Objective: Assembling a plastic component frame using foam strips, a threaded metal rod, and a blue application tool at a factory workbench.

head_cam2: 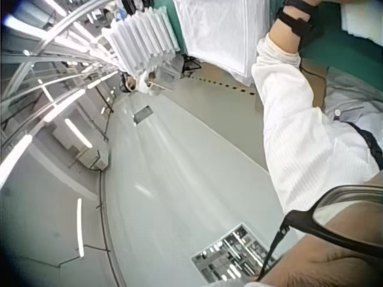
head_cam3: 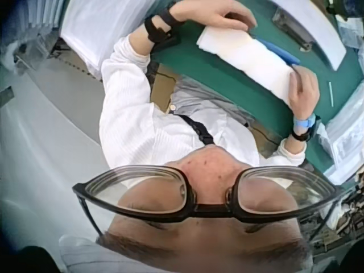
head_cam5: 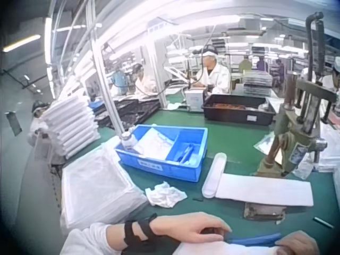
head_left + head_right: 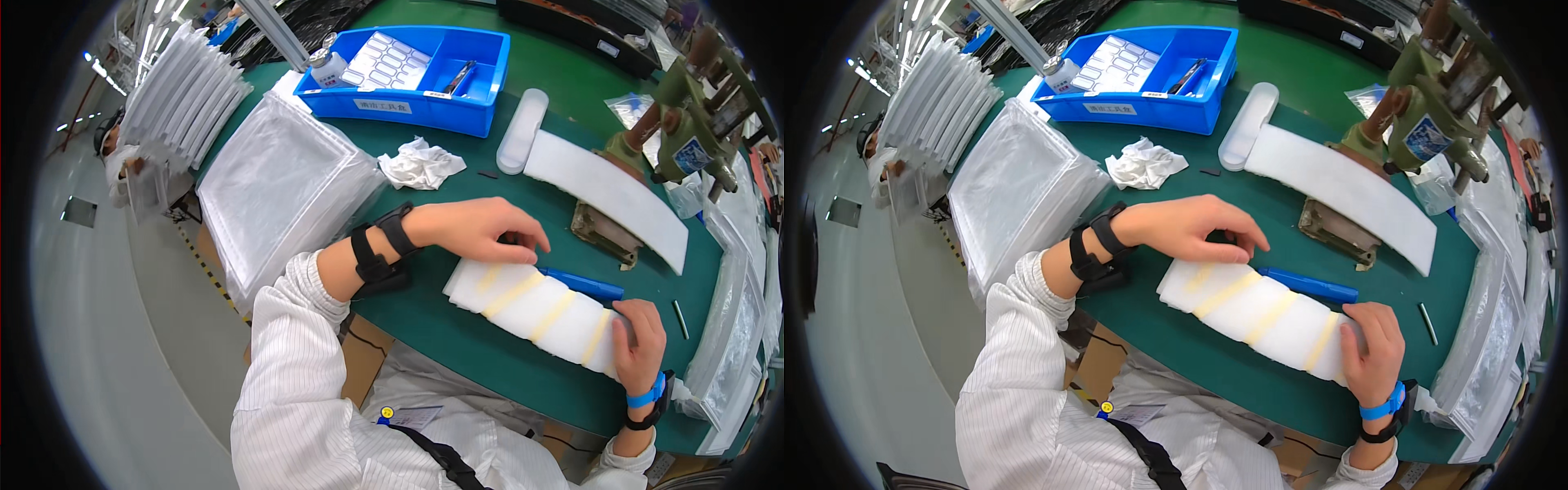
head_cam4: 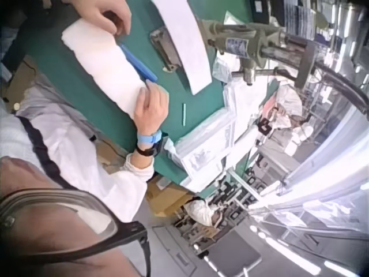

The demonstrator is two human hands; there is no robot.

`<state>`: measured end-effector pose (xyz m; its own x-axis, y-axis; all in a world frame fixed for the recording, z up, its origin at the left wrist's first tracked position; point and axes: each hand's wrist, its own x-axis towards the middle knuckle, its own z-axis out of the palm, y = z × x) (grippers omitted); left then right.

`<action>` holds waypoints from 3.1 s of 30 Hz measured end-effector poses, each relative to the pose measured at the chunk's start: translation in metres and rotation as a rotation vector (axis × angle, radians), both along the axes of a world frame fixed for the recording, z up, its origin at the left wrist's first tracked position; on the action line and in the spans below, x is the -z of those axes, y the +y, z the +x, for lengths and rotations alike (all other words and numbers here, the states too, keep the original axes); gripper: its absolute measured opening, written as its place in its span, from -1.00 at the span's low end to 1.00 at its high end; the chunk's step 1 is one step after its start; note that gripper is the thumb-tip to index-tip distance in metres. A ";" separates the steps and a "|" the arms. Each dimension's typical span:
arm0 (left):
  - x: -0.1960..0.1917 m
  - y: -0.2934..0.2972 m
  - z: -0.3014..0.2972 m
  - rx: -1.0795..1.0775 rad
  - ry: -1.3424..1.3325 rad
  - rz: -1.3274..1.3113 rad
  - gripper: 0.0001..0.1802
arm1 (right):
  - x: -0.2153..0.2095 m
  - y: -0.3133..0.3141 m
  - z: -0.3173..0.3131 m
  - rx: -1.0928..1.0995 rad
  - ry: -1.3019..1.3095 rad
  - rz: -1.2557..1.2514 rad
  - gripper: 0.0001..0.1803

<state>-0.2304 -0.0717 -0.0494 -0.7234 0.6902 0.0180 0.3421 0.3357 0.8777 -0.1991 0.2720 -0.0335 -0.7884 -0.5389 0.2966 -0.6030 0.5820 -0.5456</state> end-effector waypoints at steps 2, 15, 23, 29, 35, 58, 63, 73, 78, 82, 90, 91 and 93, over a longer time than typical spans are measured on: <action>0.000 -0.004 0.001 -0.038 0.012 -0.002 -0.65 | -0.001 -0.002 -0.002 0.012 -0.018 -0.003 -0.79; 0.003 -0.005 0.000 -0.041 0.009 -0.007 -0.63 | 0.003 0.004 -0.003 0.063 -0.122 -0.076 -0.83; 0.007 -0.012 -0.007 -0.054 -0.114 -0.002 -0.65 | 0.001 0.002 0.000 0.017 -0.103 -0.022 -0.84; 0.024 -0.021 -0.016 -0.107 -0.241 0.222 -0.68 | 0.006 0.005 -0.001 0.027 -0.129 -0.021 -0.84; 0.034 -0.038 -0.023 -0.237 0.822 -0.042 -0.84 | 0.005 0.006 -0.003 0.076 -0.166 -0.068 -0.84; 0.037 -0.018 -0.012 -0.111 0.730 -0.224 -0.79 | 0.005 0.007 -0.004 0.032 -0.194 -0.062 -0.84; 0.035 -0.016 -0.013 -0.122 0.711 -0.269 -0.55 | 0.003 0.008 -0.006 0.016 -0.147 -0.030 -0.84; 0.026 -0.031 -0.006 -0.130 0.417 -0.082 -0.65 | 0.008 0.007 -0.005 0.026 -0.188 -0.043 -0.84; -0.005 -0.017 0.017 -0.002 0.071 0.177 -0.61 | 0.005 0.009 0.000 0.026 -0.177 -0.037 -0.84; 0.018 0.009 0.019 0.162 0.028 0.197 -0.62 | 0.006 0.013 -0.003 0.033 -0.165 -0.050 -0.84; 0.015 0.009 0.016 0.174 0.033 0.161 -0.61 | 0.010 0.018 -0.008 0.012 -0.125 -0.017 -0.85; 0.013 0.010 0.016 0.149 0.014 0.142 -0.62 | 0.011 0.020 -0.008 -0.005 -0.118 -0.018 -0.85; 0.013 0.012 0.012 0.116 -0.006 0.129 -0.65 | 0.012 0.023 -0.011 0.009 -0.112 -0.024 -0.85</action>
